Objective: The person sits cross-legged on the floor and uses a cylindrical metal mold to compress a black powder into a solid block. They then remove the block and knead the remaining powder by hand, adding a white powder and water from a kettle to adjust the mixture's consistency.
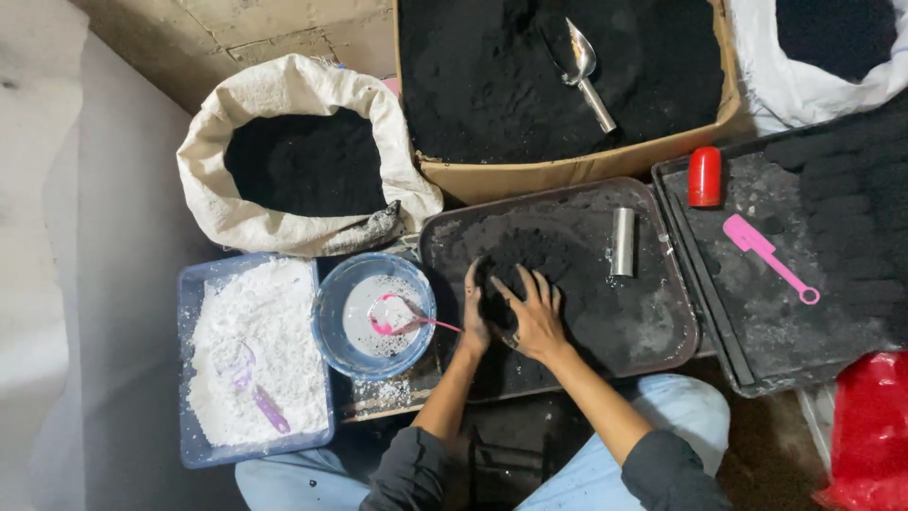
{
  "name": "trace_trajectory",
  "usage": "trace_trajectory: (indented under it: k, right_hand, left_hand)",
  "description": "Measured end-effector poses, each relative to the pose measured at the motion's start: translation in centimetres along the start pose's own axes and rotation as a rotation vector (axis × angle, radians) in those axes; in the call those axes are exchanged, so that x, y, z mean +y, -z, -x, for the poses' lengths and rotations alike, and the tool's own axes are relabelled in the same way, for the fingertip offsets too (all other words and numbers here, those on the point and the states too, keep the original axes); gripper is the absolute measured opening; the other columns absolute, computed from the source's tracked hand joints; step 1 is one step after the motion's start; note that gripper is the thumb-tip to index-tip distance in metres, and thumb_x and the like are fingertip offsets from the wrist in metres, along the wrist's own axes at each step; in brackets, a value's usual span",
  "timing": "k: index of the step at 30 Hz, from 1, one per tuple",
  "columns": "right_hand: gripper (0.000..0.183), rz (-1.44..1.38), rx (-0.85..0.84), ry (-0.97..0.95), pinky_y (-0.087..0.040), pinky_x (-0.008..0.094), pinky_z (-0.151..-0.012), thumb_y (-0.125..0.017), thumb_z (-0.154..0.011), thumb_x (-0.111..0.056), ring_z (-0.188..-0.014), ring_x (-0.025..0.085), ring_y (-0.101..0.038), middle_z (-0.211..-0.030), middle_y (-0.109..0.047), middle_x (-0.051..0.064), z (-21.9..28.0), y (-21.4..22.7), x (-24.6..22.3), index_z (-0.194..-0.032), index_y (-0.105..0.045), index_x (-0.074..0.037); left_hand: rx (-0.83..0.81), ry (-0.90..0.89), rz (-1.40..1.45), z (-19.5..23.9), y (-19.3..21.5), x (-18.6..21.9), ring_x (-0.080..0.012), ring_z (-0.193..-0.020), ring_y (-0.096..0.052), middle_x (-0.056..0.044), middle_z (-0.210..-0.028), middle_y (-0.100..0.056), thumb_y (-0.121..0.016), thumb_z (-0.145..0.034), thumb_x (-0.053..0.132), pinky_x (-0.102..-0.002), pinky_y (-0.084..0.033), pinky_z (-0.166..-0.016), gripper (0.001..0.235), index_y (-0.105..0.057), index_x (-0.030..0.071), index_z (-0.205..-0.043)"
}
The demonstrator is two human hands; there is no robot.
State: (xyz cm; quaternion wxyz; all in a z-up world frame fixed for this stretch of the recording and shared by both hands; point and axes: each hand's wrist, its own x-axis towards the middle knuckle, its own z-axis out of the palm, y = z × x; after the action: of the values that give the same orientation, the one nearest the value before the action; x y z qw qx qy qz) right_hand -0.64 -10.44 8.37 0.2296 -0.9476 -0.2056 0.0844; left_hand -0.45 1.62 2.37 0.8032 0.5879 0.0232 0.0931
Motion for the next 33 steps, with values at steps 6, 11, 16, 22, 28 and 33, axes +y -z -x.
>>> trace_trajectory:
  k: [6, 11, 16, 22, 28, 33]
  right_hand:
    - [0.039, 0.126, 0.193, 0.087, -0.039, 0.052, -0.077, -0.046, -0.073, -0.009, -0.111, 0.04, -0.04, -0.114, -0.044, 0.011, -2.9, -4.5, 3.4, -0.111, -0.054, -0.016]
    - [0.017, 0.11, 0.507, 0.229, -0.04, 0.035, -0.055, -0.052, -0.07, -0.028, -0.062, 0.021, -0.05, -0.06, -0.042, -0.005, -6.6, -5.1, 5.6, -0.057, -0.044, -0.02]
    - [0.017, -0.166, 0.56, 0.095, -0.041, 0.034, -0.048, -0.054, -0.072, -0.024, -0.056, 0.025, -0.053, -0.055, -0.046, 0.001, -5.2, -1.5, 3.7, -0.058, -0.046, -0.017]
    - [0.029, -0.418, 0.406, 0.024, -0.049, 0.041, -0.074, -0.069, -0.073, -0.022, -0.091, 0.034, -0.058, -0.092, -0.061, 0.014, -2.2, 3.0, 2.4, -0.096, -0.061, -0.008]
    - [0.073, -0.085, 0.015, 0.072, -0.029, 0.057, -0.094, -0.065, -0.064, -0.049, -0.121, 0.043, -0.027, -0.127, -0.034, 0.019, -0.1, 5.4, 0.4, -0.122, -0.043, -0.011]
    - [0.084, 0.238, -0.068, 0.179, -0.025, 0.062, -0.095, -0.061, -0.066, -0.054, -0.129, 0.049, -0.006, -0.142, -0.013, 0.022, -1.3, 1.7, 0.2, -0.136, -0.03, -0.022]
  left_hand:
    - [-0.07, -0.049, -0.469, 2.5, 0.1, 3.1, -0.0359, -0.125, -0.03, -0.023, -0.132, -0.034, -0.031, -0.089, 0.012, -0.044, -0.023, -0.104, 0.045, -0.028, 0.002, -0.134]
    - [-0.066, -0.055, -0.561, 2.9, -0.9, 3.7, -0.0357, -0.126, -0.03, -0.021, -0.132, -0.033, -0.034, -0.089, 0.015, -0.045, -0.021, -0.105, 0.047, -0.026, 0.002, -0.133]
    - [-0.096, -0.086, -0.65, 3.1, -0.2, 4.8, -0.036, -0.124, -0.032, -0.02, -0.131, -0.036, -0.036, -0.09, 0.014, -0.045, -0.023, -0.104, 0.045, -0.027, 0.002, -0.132]
    - [-0.121, -0.137, -0.75, 1.7, 0.5, 4.2, -0.0362, -0.122, -0.034, -0.021, -0.128, -0.039, -0.036, -0.09, 0.014, -0.045, -0.024, -0.104, 0.042, -0.031, 0.002, -0.13]
    - [-0.132, -0.167, -0.866, 2.2, 0.8, 3.0, -0.0373, -0.122, -0.035, -0.023, -0.128, -0.038, -0.034, -0.089, 0.018, -0.046, -0.023, -0.102, 0.044, -0.032, 0.001, -0.13]
    - [-0.004, -0.142, -0.73, 2.7, 1.5, 2.2, -0.0351, -0.123, -0.034, -0.021, -0.129, -0.038, -0.028, -0.089, 0.024, -0.043, -0.024, -0.103, 0.048, -0.028, 0.002, -0.132]
